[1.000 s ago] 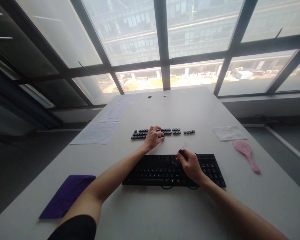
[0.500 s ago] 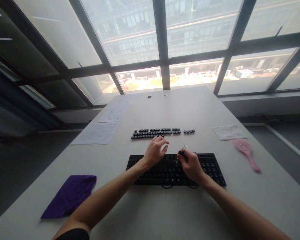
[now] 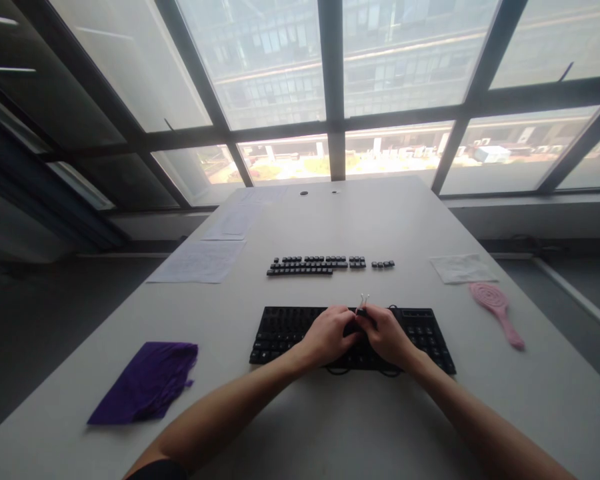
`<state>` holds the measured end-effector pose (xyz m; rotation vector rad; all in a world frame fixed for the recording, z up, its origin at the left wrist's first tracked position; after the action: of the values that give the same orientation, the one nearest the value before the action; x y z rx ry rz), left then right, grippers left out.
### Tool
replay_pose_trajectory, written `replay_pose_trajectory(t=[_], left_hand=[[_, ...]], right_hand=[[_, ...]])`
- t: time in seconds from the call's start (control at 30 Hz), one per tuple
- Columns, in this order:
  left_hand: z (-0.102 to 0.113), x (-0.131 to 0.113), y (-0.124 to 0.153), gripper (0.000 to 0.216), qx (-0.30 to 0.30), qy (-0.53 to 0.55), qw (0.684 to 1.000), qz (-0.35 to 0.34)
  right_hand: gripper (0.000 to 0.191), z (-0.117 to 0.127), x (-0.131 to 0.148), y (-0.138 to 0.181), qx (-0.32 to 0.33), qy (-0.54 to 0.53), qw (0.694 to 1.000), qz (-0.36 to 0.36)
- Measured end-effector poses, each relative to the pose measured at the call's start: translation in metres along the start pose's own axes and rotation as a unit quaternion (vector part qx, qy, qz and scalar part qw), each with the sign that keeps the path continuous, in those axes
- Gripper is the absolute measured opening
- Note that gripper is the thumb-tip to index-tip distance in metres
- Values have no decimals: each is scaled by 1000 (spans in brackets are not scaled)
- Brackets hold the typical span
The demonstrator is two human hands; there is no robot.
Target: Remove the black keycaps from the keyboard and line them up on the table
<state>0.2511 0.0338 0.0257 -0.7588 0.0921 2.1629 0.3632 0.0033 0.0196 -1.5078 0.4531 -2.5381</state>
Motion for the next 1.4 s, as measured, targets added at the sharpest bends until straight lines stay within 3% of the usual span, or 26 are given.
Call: replay_pose_trajectory(t=[0.33, 0.53, 0.67, 0.77, 0.97, 1.17, 1.4], left_hand=[[-6, 4, -1, 4, -19, 21, 1000, -13], [-5, -1, -1, 6, -23, 15, 999, -22], [-3, -1, 0, 11, -28, 39, 999, -14], [-3, 0, 1, 12, -34, 65, 997, -16], [4, 1, 3, 23, -84, 66, 994, -15], [2, -12, 4, 24, -79, -23, 993, -83], [6, -18, 5, 17, -132, -60, 981, -130]], right_hand=[[25, -11, 23, 13, 52, 86, 980, 174], [21, -1, 10, 5, 17, -2, 996, 93], [16, 11, -1, 1, -51, -46, 997, 27], [15, 14, -3, 0, -69, -44, 996, 14], [20, 21, -11, 0, -115, -72, 990, -45], [27, 21, -16, -1, -123, -102, 984, -79], [26, 17, -20, -2, -115, -145, 976, -112]])
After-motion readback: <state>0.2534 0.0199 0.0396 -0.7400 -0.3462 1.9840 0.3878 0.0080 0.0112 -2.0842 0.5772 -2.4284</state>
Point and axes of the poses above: each hand's wrist, its own y-axis away from the middle knuckle, its own z-axis out of the back of the hand, x = y × z, the point moved 8 cm from there along -y, towards the middle knuckle, and after that the axes turned 3 degrees about -x, right-handed, at the moved point
